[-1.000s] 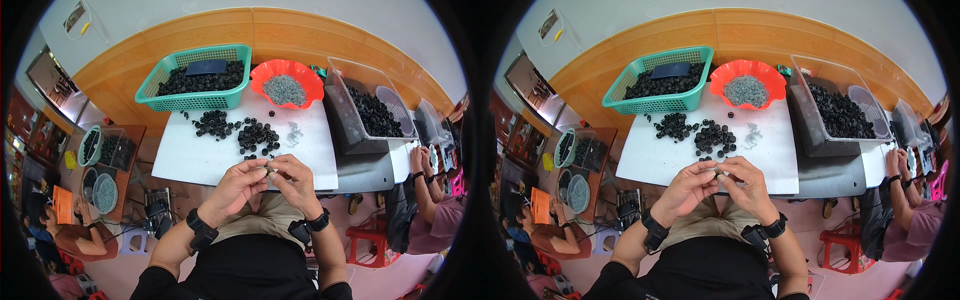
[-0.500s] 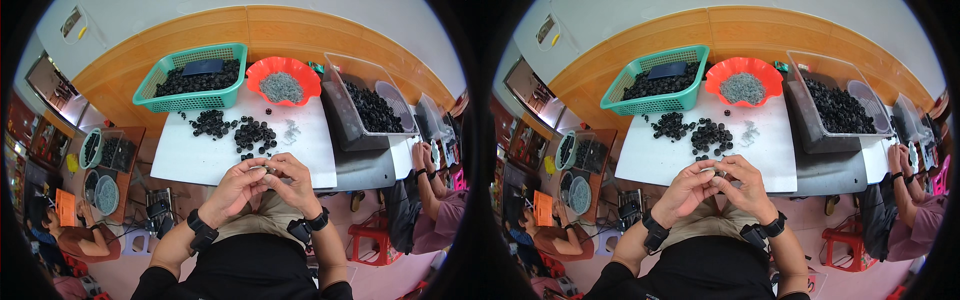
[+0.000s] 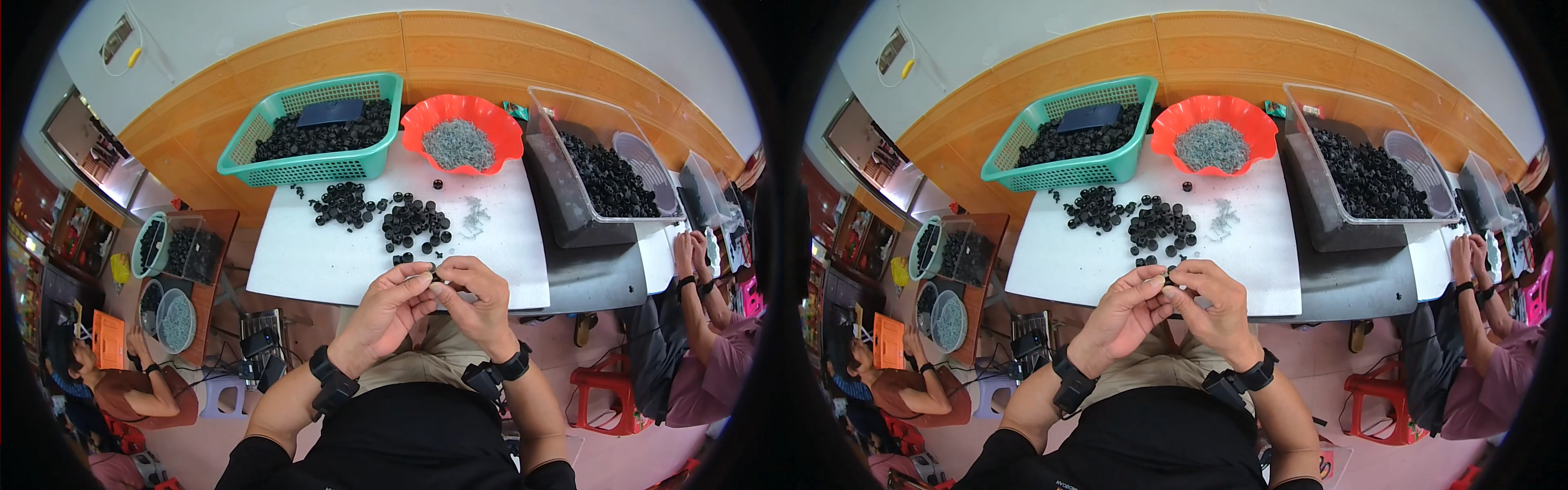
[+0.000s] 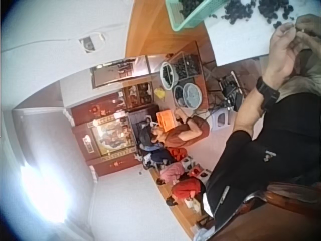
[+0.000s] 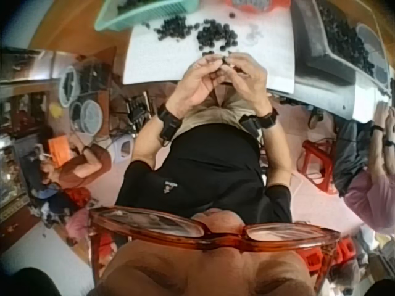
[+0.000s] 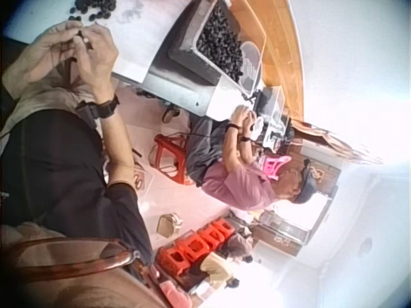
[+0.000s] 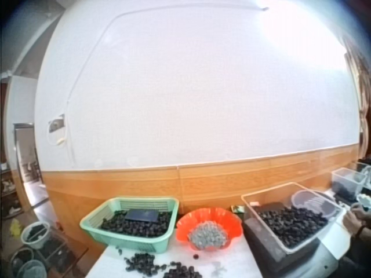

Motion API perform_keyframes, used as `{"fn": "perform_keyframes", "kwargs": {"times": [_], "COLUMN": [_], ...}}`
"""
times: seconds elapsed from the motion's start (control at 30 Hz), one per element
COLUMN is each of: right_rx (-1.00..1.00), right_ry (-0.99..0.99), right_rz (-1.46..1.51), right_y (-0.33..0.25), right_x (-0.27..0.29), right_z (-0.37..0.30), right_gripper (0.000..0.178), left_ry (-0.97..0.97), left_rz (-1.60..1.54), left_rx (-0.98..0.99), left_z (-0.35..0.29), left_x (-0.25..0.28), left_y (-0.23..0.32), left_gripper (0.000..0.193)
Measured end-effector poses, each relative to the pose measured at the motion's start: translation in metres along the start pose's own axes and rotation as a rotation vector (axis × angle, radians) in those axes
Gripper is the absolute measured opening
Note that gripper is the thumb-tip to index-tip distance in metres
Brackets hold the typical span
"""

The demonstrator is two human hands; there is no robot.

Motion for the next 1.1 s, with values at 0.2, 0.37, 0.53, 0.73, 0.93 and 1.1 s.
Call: {"fn": "perform_keyframes", "kwargs": {"times": [0.2, 0.37, 0.53, 0.73, 0.93, 1.1], "right_rx": [0.077, 0.199, 0.217, 0.187, 0.076, 0.016], "right_ry": [0.032, 0.087, 0.112, 0.150, 0.141, 0.159], "right_rz": [-0.100, -0.193, -0.250, -0.202, -0.143, -0.064], "right_y": [-0.009, -0.018, -0.016, -0.013, -0.005, 0.006], "right_x": [-0.002, -0.004, -0.005, 0.000, 0.007, 0.011], "right_z": [-0.001, -0.005, -0.009, -0.009, -0.010, -0.012], "right_gripper": [0.024, 0.027, 0.028, 0.027, 0.024, 0.022], "left_ry": [0.019, 0.010, -0.008, -0.001, 0.165, 0.159], "left_rz": [0.029, 0.038, 0.067, 0.238, 1.198, 1.458], "left_rx": [-0.032, -0.050, -0.082, -0.157, -0.733, -0.875], "left_z": [-0.001, -0.002, -0.003, -0.008, -0.008, 0.004], "left_x": [0.003, -0.001, -0.005, -0.004, 0.011, 0.009], "left_y": [-0.001, 0.002, 0.002, 0.008, 0.069, 0.087], "left_gripper": [0.018, 0.018, 0.018, 0.028, 0.015, 0.018]}}
Point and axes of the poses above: each hand's wrist, its own z-axis towards the middle knuckle, its own x-axis out of the back of the hand, y = z × x, the point moved 8 cm from there along z, towards the middle knuckle, and after that the axes turned 10 degrees about -x, right-handed, at the moved point
